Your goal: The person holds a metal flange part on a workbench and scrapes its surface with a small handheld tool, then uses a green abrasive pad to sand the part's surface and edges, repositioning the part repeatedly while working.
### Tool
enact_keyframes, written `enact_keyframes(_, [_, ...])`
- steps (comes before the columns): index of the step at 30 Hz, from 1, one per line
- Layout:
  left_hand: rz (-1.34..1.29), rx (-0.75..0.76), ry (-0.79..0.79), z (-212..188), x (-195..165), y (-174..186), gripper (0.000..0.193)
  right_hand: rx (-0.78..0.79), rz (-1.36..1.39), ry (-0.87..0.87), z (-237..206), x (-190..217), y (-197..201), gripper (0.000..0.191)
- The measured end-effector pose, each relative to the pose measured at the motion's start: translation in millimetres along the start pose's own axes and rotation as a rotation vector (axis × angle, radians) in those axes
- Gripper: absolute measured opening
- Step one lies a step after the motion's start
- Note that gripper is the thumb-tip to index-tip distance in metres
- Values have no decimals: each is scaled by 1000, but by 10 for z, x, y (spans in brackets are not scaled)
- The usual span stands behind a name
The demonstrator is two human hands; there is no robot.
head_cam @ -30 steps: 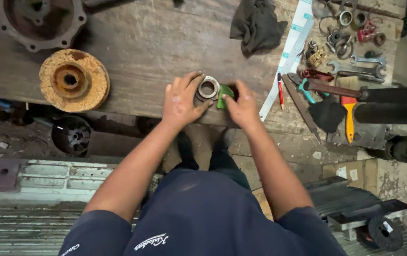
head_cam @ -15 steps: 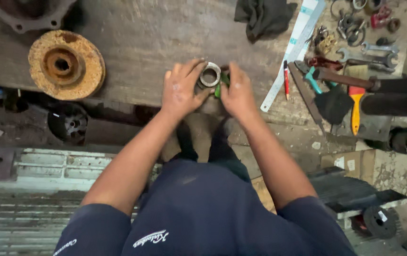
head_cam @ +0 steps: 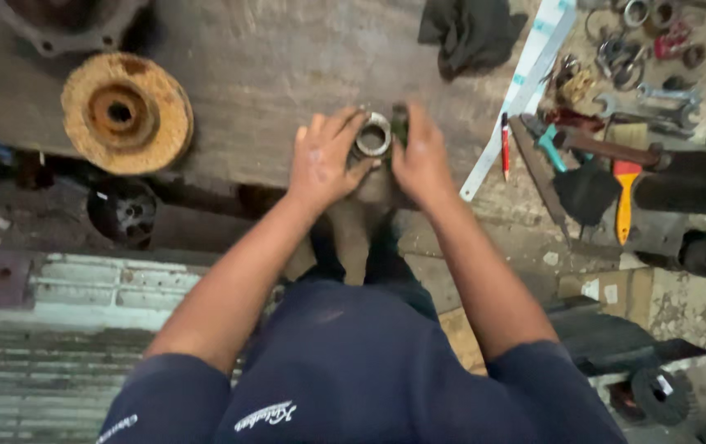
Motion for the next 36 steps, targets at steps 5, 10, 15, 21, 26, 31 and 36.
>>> enact_keyframes(5, [-4,-18,-8,4,18,-12,75,6,71,-111,16,-46,-15,47])
enact_keyframes(10, [11,-14,-1,22,34,-33,75,16,50,-23,-52,-63,-23,52])
enact_keyframes(15, [-11,-1,-1,17,32,-42,74,27,35,-12,-50,-28,8,52])
enact_keyframes(21, [33,20,21,18,32,-39,76,55,32,-49,-29,-8,23,50])
enact_keyframes(26, [0,-15,8,21,42,-37,76,102,96,-105,-75,-75,-12,52])
enact_keyframes(31, [-3,57,36,30,66,-86,77,67,-36,-11,-35,-17,-4,58])
enact_keyframes(36, [43,43,43,3,69,-103,77,74,-52,-29,-51,9,8,61])
Point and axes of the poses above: each hand's wrist, its own z-axis towards the middle knuckle, its own y-axis out of the back of the hand, x = y × z, the point moved 2 cm from there along z, towards the middle knuckle, and after that the axes turned 10 degrees about y, right-handed, at the moved point
